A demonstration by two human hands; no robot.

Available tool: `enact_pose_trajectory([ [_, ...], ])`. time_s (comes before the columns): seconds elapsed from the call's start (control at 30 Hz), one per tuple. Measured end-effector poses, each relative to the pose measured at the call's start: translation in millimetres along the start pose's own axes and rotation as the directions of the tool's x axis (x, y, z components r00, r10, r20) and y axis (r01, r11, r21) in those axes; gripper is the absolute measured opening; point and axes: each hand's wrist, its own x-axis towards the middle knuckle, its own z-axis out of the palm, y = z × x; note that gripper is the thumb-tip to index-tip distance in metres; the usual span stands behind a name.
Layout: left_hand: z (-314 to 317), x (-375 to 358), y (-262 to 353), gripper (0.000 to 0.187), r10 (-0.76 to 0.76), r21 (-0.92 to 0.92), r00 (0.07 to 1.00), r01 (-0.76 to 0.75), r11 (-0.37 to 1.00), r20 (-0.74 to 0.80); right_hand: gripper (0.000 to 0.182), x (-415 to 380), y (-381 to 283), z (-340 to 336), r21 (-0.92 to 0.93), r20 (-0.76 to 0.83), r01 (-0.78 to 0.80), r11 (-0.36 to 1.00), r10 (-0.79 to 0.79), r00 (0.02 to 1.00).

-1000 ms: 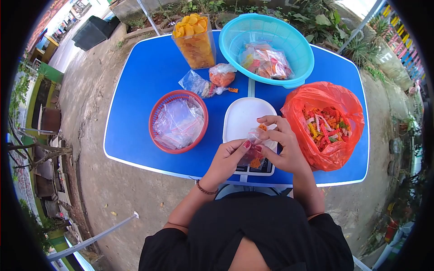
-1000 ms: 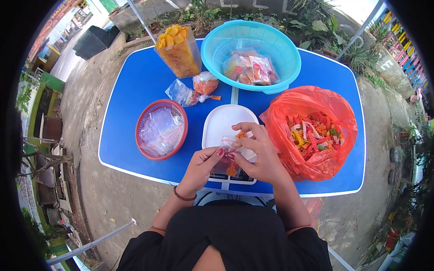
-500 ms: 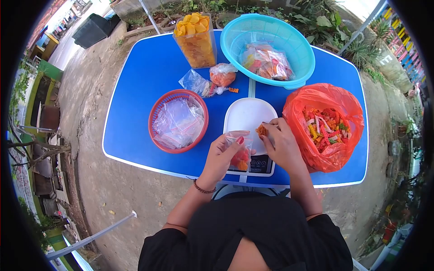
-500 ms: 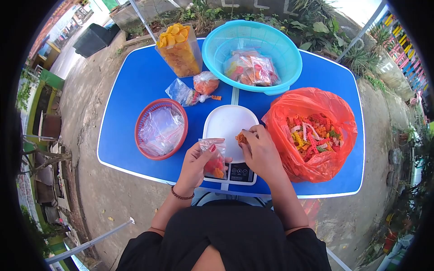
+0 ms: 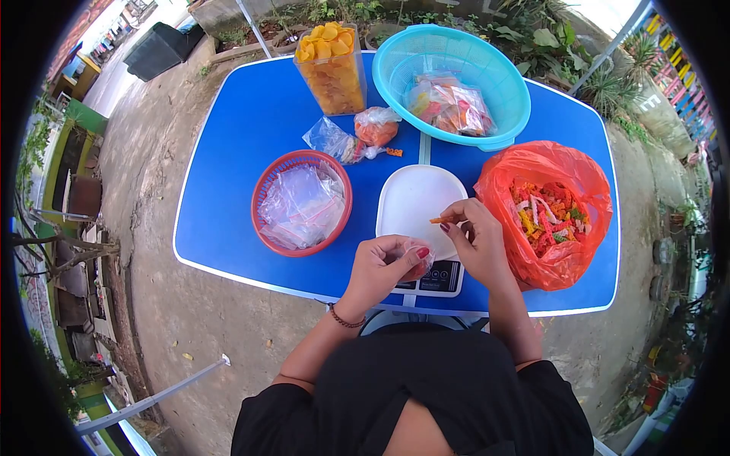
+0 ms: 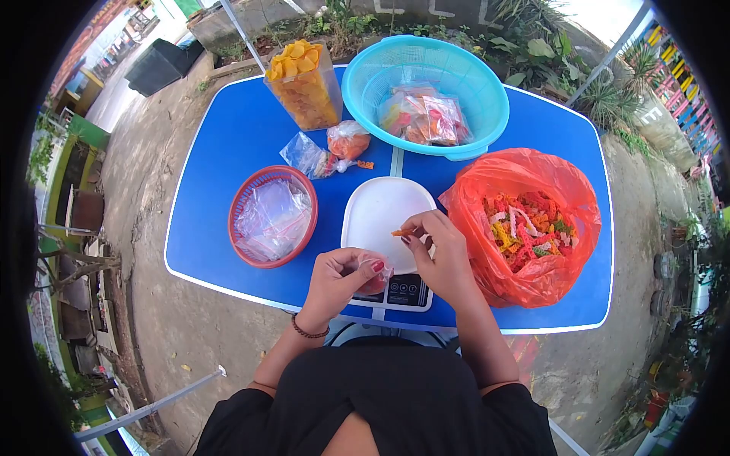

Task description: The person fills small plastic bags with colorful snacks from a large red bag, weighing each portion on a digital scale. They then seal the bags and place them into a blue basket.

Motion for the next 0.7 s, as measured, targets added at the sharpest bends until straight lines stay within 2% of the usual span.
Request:
enact_pose_trajectory([
  [0.07, 1.5, -0.9, 1.8, 0.023, 0.042, 0.008, 0.999, -0.042, 0.999, -0.013, 0.021, -2.5, -2.2, 2.6, 0.252, -0.067, -0.016, 0.968, 0.034, 0.997],
  [0.13, 5.1, -1.5, 5.1, 0.024, 0.017, 0.013, 1.000, -0.016, 1.000, -0.019, 0.019, -4.1, -23.9, 6.0, 0.524, -0.088, -0.031, 0.851, 0.090, 0.992],
  [0.23, 7.2, -3.8, 5.6, 0.025, 0.002, 0.010, 1.000, -0.002, 1.000, -0.002, 0.019, -11.0, -21.7, -0.5, 0.352, -0.030, -0.009, 0.936, 0.021, 0.999],
  [0.37, 6.5, -3.3, 10.6, 0.024, -0.029, 0.002, 0.999, 0.029, 1.000, 0.021, 0.022, -11.7, -20.4, -8.8, 0.190, 0.033, 0.046, 0.981, -0.053, 0.998],
  [0.6, 4.4, 0.3, -1.6, 0.022, 0.011, -0.017, 0.998, -0.010, 1.000, 0.057, 0.011, -8.0, -27.1, -14.6, 0.181, 0.068, 0.077, 0.980, -0.090, 0.994],
  [0.7, 7.1, -0.8, 1.5, 0.023, -0.019, -0.008, 0.997, 0.019, 1.000, 0.070, 0.010, -2.3, -28.7, -16.1, 0.096, 0.212, 0.156, 0.983, -0.173, 0.962],
])
